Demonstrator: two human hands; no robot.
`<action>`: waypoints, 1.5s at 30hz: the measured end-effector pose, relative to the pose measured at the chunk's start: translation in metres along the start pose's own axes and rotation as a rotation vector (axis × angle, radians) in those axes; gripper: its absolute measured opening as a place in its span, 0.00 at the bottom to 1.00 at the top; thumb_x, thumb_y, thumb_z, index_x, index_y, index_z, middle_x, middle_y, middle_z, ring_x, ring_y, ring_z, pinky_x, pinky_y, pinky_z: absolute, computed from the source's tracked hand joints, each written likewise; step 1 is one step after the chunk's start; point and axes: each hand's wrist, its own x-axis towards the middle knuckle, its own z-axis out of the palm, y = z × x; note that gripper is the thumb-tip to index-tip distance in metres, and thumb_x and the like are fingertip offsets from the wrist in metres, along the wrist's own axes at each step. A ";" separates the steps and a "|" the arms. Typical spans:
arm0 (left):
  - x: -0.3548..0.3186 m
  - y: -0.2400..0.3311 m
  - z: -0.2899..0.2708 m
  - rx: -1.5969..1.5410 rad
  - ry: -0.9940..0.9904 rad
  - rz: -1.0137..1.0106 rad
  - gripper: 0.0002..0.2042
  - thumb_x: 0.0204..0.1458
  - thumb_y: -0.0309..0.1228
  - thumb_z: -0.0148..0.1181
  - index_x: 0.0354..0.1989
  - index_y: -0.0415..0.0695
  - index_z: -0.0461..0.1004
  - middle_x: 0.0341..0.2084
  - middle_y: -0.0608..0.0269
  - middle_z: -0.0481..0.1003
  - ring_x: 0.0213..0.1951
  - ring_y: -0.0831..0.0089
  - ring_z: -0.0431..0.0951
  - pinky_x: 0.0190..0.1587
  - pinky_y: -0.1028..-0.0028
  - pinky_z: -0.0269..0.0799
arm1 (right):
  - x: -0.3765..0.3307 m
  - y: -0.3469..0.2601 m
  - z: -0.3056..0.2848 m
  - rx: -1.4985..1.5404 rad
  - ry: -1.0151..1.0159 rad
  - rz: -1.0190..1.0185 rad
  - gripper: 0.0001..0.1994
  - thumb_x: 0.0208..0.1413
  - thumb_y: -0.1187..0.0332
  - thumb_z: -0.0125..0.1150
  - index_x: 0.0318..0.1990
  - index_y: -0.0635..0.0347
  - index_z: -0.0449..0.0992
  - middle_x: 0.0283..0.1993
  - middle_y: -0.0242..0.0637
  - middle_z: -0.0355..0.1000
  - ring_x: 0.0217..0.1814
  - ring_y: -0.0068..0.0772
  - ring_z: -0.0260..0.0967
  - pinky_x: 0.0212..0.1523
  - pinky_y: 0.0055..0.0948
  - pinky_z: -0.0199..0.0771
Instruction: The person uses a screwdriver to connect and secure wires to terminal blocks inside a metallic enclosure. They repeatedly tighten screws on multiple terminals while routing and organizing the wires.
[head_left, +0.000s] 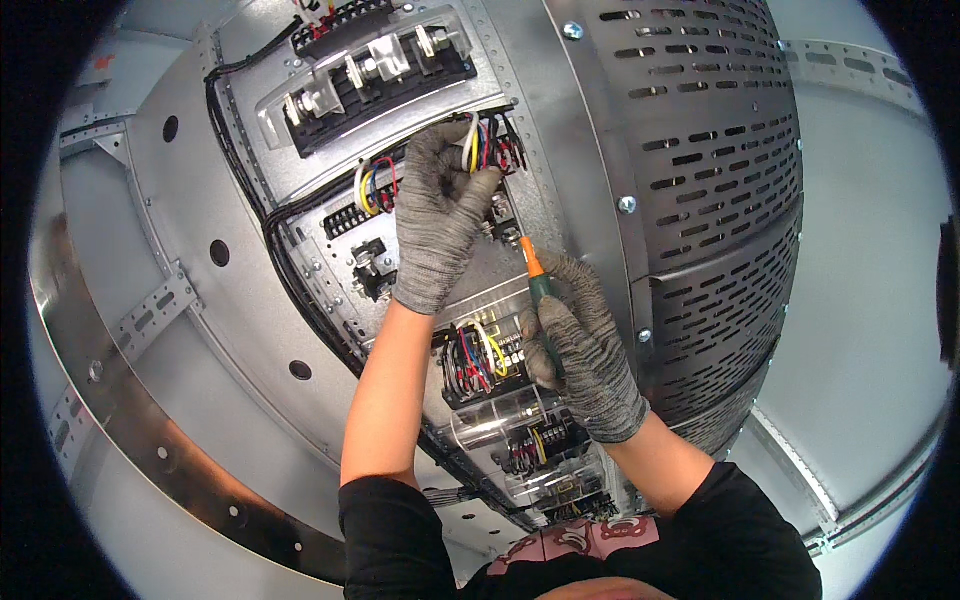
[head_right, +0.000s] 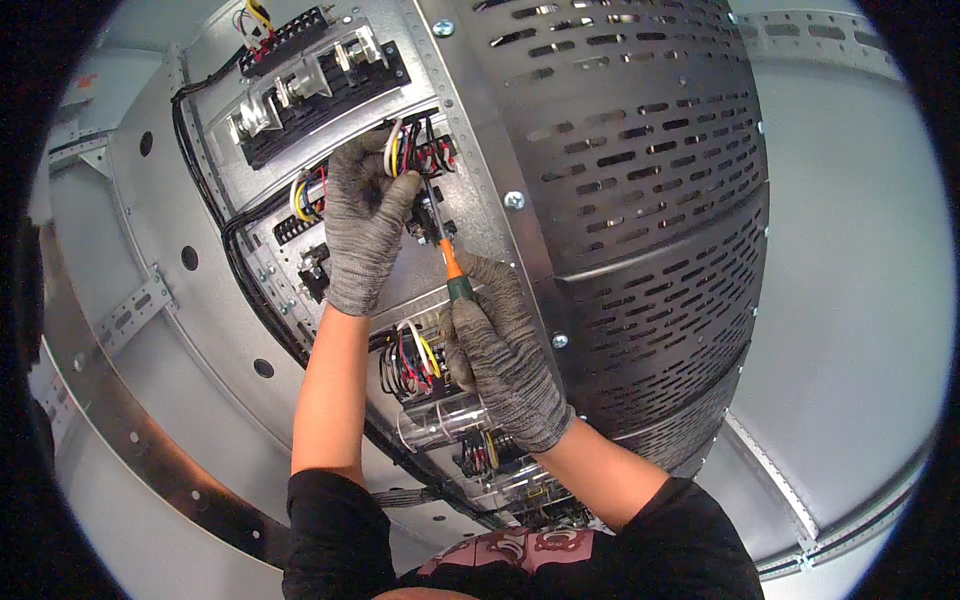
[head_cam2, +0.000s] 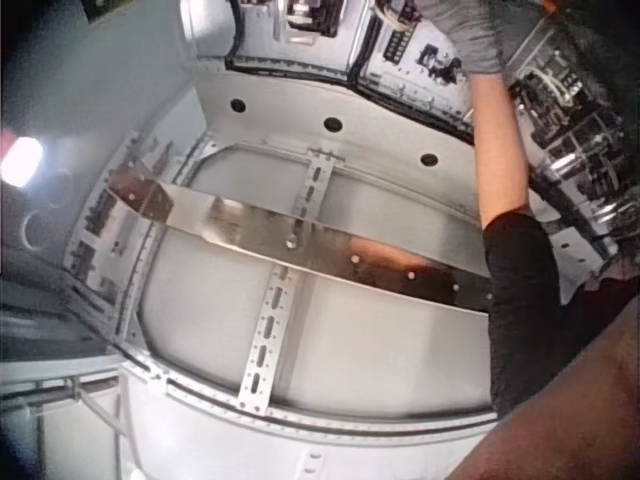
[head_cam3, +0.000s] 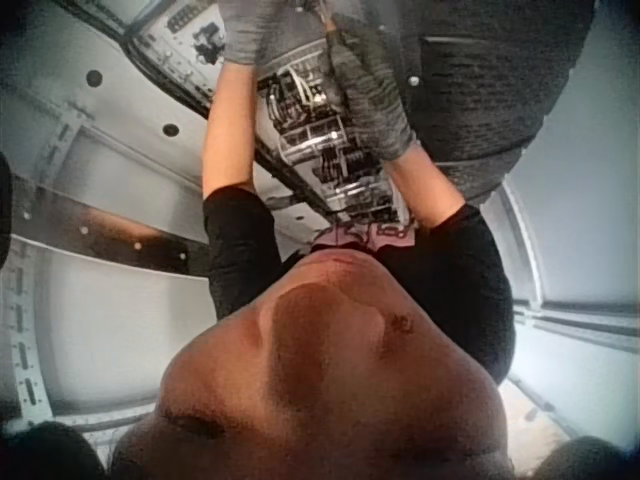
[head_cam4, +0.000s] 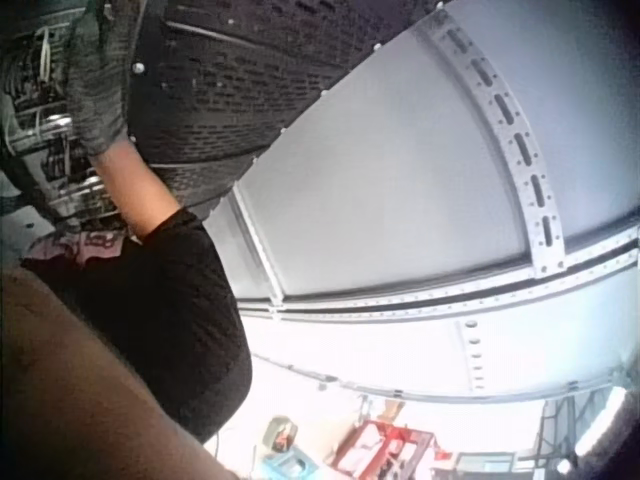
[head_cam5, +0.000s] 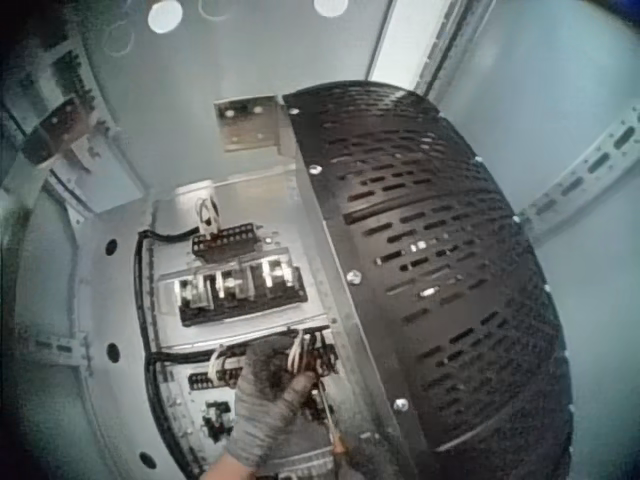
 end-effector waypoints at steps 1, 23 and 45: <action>0.000 0.000 0.001 0.014 -0.003 0.002 0.23 0.48 0.21 0.63 0.54 0.42 0.64 0.31 0.68 0.73 0.28 0.86 0.68 0.31 0.84 0.66 | 0.000 0.001 -0.001 0.010 0.002 0.004 0.22 0.62 0.63 0.53 0.63 0.47 0.58 0.31 0.29 0.68 0.18 0.14 0.59 0.17 0.14 0.59; -0.007 -0.015 0.007 0.185 0.045 0.161 0.26 0.43 0.13 0.53 0.54 0.41 0.59 0.44 0.59 0.71 0.45 0.75 0.74 0.46 0.79 0.71 | -0.007 -0.006 -0.002 0.739 -0.132 0.059 0.22 0.64 0.65 0.48 0.64 0.53 0.57 0.37 0.35 0.67 0.20 0.18 0.61 0.17 0.18 0.63; -0.002 -0.010 0.000 0.135 0.019 0.123 0.28 0.42 0.16 0.59 0.54 0.43 0.59 0.34 0.68 0.75 0.22 0.89 0.60 0.25 0.86 0.60 | -0.009 -0.009 0.001 0.646 -0.112 0.041 0.25 0.64 0.64 0.48 0.66 0.55 0.54 0.37 0.32 0.62 0.21 0.14 0.56 0.17 0.14 0.60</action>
